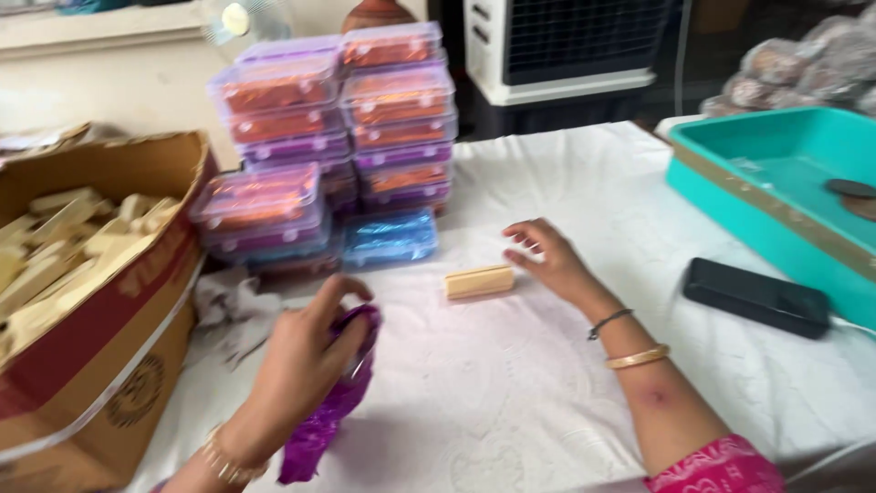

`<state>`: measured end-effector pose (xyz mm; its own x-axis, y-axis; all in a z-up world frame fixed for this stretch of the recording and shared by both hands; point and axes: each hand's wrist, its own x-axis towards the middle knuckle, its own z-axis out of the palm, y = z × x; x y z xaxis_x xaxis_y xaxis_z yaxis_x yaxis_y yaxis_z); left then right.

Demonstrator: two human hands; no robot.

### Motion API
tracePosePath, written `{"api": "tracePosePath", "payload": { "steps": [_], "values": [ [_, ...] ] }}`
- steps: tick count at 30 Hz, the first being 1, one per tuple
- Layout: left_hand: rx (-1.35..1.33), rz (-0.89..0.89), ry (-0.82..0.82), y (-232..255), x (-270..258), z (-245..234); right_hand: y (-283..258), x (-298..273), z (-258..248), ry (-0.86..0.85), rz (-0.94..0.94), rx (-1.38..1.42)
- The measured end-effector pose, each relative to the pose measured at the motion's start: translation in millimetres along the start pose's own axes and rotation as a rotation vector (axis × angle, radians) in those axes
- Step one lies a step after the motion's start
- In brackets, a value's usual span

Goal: Packing orange cylinders into plastic containers and cleaning small blocks.

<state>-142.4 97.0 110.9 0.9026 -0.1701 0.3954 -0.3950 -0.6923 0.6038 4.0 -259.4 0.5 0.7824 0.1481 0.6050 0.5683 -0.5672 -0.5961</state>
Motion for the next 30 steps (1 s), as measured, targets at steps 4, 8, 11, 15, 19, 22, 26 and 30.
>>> {"api": "tracePosePath", "payload": {
  "steps": [4, 8, 11, 15, 19, 22, 26, 30],
  "values": [
    [-0.194, 0.093, -0.171, -8, 65, 61, -3, -7, 9, -0.156, 0.078, -0.014],
    [-0.265, 0.064, -0.238, -24, 111, 122, -11, -9, 16, -0.260, 0.032, -0.091],
    [-0.284, 0.088, -0.186, -36, 124, 149, -7, -9, 12, -0.072, -0.059, -0.182],
    [-0.375, 0.117, -0.069, -43, 124, 162, -30, -6, -3, -0.051, 0.153, 0.019],
    [-0.414, 0.076, 0.025, -55, 123, 171, -90, -10, 1, -0.134, -0.047, 0.158],
    [-0.488, 0.038, 0.026, -59, 126, 171, -129, -8, 8, -0.115, -0.340, 0.008],
    [-0.521, 0.057, 0.009, -54, 126, 171, -72, -13, 23, -0.101, -0.119, -0.132],
    [-0.535, 0.115, 0.031, -48, 126, 158, -43, -6, 5, -0.034, -0.015, 0.098]
  ]
}}
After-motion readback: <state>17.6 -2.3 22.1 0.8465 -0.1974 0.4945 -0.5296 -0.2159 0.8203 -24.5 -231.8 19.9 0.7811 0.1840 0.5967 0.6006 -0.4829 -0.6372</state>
